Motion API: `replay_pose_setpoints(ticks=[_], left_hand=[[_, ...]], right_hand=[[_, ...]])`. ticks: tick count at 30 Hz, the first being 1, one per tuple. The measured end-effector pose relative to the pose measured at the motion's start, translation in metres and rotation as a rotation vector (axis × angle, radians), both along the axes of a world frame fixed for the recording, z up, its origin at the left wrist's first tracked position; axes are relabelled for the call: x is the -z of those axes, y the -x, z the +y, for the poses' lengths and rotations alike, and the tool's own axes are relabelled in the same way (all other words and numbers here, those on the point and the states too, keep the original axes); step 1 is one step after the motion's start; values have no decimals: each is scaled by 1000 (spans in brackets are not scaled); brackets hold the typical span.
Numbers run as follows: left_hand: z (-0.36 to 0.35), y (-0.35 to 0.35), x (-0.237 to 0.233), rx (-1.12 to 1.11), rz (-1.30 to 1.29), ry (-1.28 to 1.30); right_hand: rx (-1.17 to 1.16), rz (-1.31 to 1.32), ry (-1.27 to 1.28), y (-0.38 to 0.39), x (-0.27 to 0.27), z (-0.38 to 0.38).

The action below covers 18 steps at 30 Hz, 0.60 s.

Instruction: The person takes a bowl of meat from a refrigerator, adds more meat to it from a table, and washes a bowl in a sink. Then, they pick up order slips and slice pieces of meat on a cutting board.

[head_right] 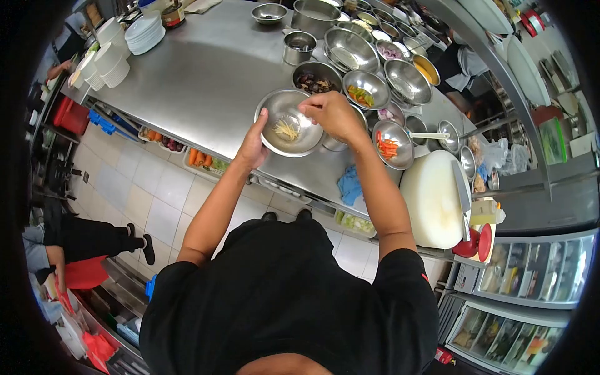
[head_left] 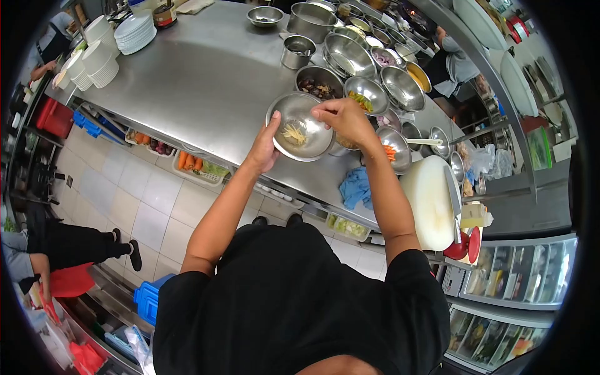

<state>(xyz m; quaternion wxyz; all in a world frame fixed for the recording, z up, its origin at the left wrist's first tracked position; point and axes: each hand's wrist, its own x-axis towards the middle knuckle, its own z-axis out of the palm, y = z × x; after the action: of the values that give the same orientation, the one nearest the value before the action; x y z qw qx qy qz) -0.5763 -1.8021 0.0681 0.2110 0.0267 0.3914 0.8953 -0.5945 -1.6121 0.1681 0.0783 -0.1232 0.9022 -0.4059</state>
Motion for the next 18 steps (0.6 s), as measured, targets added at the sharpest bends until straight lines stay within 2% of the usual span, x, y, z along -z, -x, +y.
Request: replay_pose_setpoints(ticks=[2, 3, 4, 6, 7, 10, 11, 12, 14, 18], left_hand=[[1, 1, -1, 4, 8, -9], [2, -1, -4, 1, 5, 10], [3, -3, -6, -1, 2, 29], [6, -7, -11, -2, -12, 46], [7, -6, -14, -15, -26, 58], [9, -4, -6, -18, 15, 48], [9, -4, -6, -16, 14, 50], [11, -5, -7, -18, 24, 20], [15, -5, -7, -17, 36, -9], [18, -2, -9, -54, 8, 46]], right_hand=[[68, 56, 70, -3, -3, 2], [20, 252, 17, -2, 6, 3], [25, 258, 16, 0, 15, 3], [-191, 281, -368, 1, 35, 3], [-83, 281, -313, 3, 44, 2], [-49, 262, -409, -10, 12, -9], [-71, 287, -381, -13, 19, -13], [-115, 256, -491, -17, 21, -18], [-106, 297, -546, -8, 36, -18], [-75, 272, -429, -6, 17, -2]])
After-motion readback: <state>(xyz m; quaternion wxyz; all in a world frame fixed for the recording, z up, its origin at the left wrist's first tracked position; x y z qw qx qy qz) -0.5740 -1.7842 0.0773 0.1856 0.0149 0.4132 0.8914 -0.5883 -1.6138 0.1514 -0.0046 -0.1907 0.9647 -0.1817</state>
